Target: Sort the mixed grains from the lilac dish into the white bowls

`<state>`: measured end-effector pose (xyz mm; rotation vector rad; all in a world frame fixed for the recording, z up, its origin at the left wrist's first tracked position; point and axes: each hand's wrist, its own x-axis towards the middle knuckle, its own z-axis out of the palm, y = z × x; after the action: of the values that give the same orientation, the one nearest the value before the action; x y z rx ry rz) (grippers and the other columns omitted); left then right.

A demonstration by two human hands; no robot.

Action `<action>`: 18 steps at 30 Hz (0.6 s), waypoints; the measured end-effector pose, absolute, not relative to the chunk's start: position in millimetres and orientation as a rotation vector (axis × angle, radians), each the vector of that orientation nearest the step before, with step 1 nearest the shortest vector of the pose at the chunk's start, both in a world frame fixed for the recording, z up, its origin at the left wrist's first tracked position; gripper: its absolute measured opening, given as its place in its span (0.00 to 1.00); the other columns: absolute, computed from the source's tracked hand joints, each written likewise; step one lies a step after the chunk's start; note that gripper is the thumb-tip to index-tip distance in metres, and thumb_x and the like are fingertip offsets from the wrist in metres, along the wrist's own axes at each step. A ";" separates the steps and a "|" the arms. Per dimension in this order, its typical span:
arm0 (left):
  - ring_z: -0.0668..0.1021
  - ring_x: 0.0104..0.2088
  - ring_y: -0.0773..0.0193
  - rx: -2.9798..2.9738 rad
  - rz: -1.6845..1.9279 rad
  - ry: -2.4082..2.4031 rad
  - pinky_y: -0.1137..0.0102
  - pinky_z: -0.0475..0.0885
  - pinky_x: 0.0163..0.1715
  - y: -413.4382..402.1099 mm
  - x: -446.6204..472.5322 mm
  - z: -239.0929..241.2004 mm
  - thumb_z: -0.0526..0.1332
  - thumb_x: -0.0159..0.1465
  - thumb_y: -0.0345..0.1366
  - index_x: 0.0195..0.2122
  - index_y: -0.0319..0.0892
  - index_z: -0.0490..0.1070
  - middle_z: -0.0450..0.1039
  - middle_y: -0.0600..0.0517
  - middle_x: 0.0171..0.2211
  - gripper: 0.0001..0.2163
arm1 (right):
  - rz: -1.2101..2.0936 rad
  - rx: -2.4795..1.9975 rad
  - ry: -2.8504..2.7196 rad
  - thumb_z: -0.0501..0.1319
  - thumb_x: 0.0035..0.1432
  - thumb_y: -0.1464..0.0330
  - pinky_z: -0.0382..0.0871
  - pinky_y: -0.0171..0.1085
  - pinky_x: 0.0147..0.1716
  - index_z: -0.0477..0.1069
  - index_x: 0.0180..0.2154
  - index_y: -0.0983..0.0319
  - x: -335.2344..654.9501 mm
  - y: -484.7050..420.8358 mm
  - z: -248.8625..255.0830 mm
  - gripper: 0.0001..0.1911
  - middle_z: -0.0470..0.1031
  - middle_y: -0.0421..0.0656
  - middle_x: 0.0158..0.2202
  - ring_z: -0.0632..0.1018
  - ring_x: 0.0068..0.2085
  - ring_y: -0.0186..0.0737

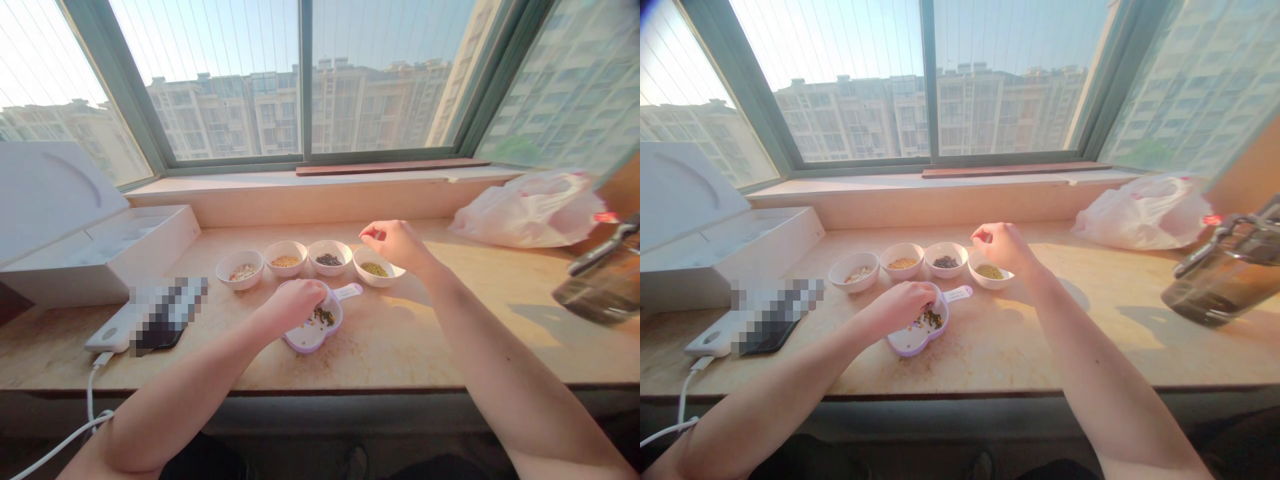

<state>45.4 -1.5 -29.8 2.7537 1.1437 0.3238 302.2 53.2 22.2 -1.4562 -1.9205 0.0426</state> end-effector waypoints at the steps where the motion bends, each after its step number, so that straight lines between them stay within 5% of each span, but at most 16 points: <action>1: 0.80 0.33 0.60 2.755 0.322 1.145 0.70 0.71 0.34 -1.2 45.7 -29.5 0.56 0.59 0.20 0.28 0.40 0.76 0.79 0.47 0.35 0.12 | 0.049 -1.518 -1.949 0.62 0.56 0.65 0.70 0.38 0.34 0.83 0.33 0.60 306.4 55.8 21.8 0.10 0.83 0.44 0.31 0.78 0.32 0.43; 7: 0.81 0.35 0.59 2.753 0.326 1.151 0.69 0.71 0.36 0.5 42.7 -20.0 0.56 0.60 0.21 0.31 0.40 0.77 0.81 0.47 0.36 0.11 | 0.102 -1.806 -2.108 0.61 0.56 0.70 0.70 0.38 0.36 0.85 0.33 0.58 322.4 68.6 9.5 0.11 0.86 0.47 0.36 0.82 0.37 0.46; 13: 0.80 0.35 0.63 2.194 0.900 1.114 0.68 0.73 0.40 3.0 37.1 -5.4 0.60 0.60 0.28 0.32 0.40 0.77 0.80 0.50 0.32 0.06 | 0.137 -1.693 -2.043 0.60 0.59 0.69 0.73 0.39 0.42 0.85 0.39 0.59 321.2 72.4 5.0 0.14 0.86 0.48 0.40 0.83 0.42 0.48; 18: 0.78 0.34 0.67 1.533 1.143 0.827 0.69 0.74 0.40 4.2 36.4 6.8 0.67 0.56 0.35 0.32 0.40 0.74 0.78 0.52 0.33 0.06 | 0.204 -1.353 -1.837 0.61 0.61 0.63 0.72 0.40 0.38 0.83 0.40 0.61 294.2 59.2 10.5 0.13 0.84 0.46 0.37 0.79 0.33 0.42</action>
<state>36.4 4.2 6.8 1.5329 0.8266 1.1434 294.2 59.2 10.5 -1.3528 -1.8372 0.2043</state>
